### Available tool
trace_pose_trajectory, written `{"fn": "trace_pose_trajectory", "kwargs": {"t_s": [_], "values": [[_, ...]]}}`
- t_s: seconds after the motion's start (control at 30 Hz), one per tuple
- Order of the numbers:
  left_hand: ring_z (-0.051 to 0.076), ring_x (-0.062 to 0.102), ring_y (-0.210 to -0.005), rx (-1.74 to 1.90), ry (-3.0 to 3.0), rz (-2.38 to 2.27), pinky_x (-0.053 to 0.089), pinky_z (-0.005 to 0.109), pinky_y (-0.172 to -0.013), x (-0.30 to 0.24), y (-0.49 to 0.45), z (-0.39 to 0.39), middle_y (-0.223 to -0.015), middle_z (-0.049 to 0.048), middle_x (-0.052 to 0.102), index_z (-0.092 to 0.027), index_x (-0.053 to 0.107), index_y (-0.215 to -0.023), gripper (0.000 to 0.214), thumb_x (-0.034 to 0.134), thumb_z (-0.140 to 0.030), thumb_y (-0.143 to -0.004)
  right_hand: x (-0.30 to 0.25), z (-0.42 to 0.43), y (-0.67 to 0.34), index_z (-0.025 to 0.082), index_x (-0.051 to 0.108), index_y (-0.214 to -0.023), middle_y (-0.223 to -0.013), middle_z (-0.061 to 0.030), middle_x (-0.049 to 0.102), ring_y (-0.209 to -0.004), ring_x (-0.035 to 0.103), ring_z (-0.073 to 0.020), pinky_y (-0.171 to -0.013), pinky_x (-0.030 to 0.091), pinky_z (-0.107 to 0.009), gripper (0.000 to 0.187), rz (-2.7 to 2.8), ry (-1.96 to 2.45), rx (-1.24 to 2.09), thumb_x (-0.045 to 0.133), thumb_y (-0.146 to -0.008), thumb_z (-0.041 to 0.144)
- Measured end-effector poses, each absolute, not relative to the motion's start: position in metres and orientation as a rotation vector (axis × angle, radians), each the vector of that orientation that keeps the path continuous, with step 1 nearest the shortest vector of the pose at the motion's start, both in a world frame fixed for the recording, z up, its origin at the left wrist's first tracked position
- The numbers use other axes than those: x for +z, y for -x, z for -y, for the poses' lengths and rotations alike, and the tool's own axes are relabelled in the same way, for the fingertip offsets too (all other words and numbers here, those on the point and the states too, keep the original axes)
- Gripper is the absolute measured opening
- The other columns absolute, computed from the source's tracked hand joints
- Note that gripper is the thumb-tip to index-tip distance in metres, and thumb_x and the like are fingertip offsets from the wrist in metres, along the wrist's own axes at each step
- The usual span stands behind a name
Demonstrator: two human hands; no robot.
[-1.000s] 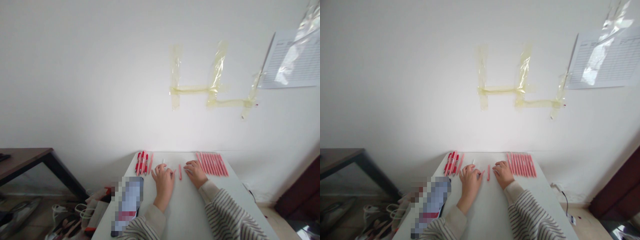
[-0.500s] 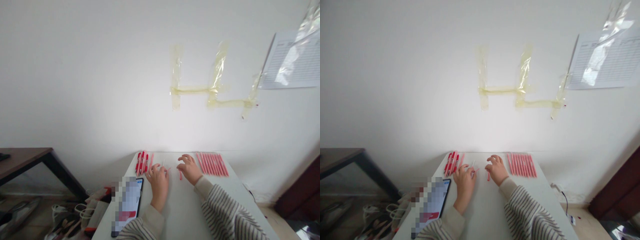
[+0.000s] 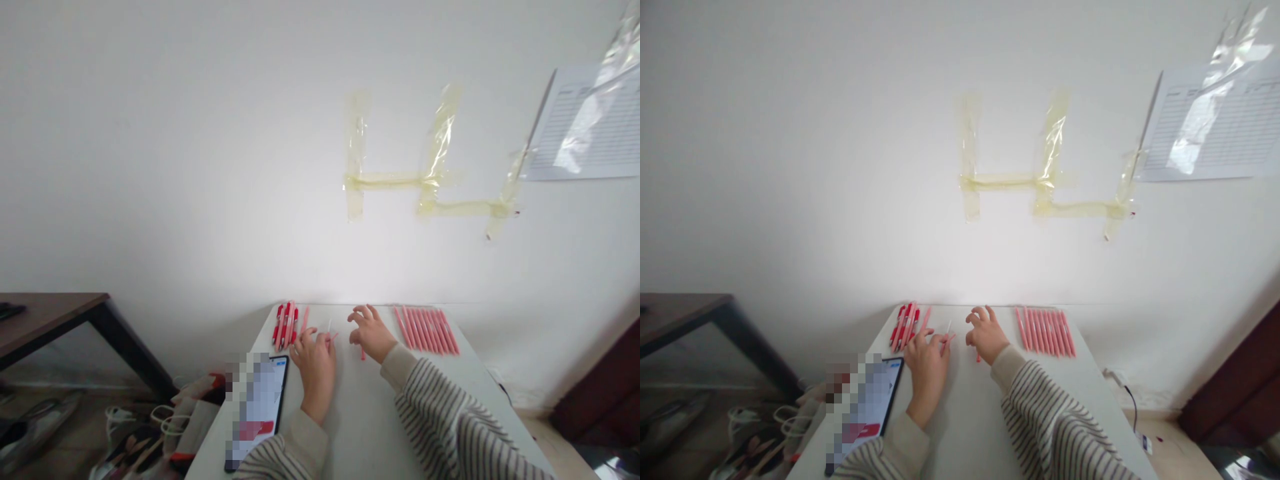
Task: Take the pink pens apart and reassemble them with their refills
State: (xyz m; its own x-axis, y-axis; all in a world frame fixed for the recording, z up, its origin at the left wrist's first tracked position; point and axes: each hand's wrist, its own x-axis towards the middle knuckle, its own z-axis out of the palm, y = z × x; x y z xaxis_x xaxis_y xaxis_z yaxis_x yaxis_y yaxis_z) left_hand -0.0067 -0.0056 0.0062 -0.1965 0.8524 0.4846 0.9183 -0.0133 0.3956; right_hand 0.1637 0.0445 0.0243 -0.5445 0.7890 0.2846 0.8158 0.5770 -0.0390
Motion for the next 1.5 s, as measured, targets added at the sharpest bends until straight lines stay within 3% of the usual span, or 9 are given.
{"fn": "trace_pose_trajectory", "kwargs": {"t_s": [0.47,0.73,0.93,1.1,1.5], "values": [[0.029,0.05,-0.114,-1.01,1.883,2.132,0.036,0.05,-0.102,0.011,0.006,0.007,-0.121,0.0097,0.061,-0.025,0.076,-0.095,0.02,0.057,-0.026,-0.087,0.024,-0.05,-0.159,0.031,0.08,-0.083,-0.131,-0.0042,0.062,-0.137,0.036,-0.0308,-0.119,0.019,-0.057,0.009,2.596,1.355,-0.097,0.072,-0.084,0.027],[0.029,0.046,-0.118,-1.022,1.91,2.157,0.035,0.048,-0.103,0.004,0.008,0.004,-0.122,0.0084,0.059,-0.025,0.075,-0.097,0.021,0.056,-0.023,-0.087,0.02,-0.048,-0.161,0.025,0.076,-0.086,-0.128,-0.004,0.063,-0.135,0.039,-0.0291,-0.118,0.023,-0.054,0.012,2.483,1.396,-0.101,0.065,-0.088,0.02],[0.028,0.046,-0.117,-1.118,2.038,2.054,0.037,0.049,-0.103,-0.001,0.007,0.001,-0.119,0.0081,0.057,-0.023,0.073,-0.091,0.015,0.058,-0.024,-0.086,0.016,-0.036,-0.173,0.024,0.072,-0.092,-0.108,-0.0032,0.072,-0.129,0.047,-0.0266,-0.116,0.025,-0.054,0.011,2.229,1.421,-0.029,0.065,-0.088,0.017],[0.026,0.048,-0.114,-1.211,2.153,1.885,0.04,0.049,-0.104,-0.008,0.001,0.0,-0.115,0.0077,0.056,-0.023,0.072,-0.086,0.014,0.058,-0.027,-0.088,0.003,-0.022,-0.187,0.024,0.071,-0.088,-0.092,-0.0019,0.075,-0.121,0.054,-0.0259,-0.118,0.017,-0.06,0.011,2.11,1.341,-0.009,0.062,-0.089,0.016],[0.024,0.05,-0.116,-1.28,2.263,1.757,0.043,0.046,-0.104,-0.01,-0.006,0.003,-0.116,0.0067,0.057,-0.024,0.072,-0.087,0.011,0.061,-0.029,-0.088,-0.011,-0.012,-0.202,0.026,0.07,-0.087,-0.089,-0.0004,0.074,-0.112,0.058,-0.0241,-0.117,0.016,-0.061,0.01,2.062,1.307,-0.089,0.061,-0.091,0.022]]}}
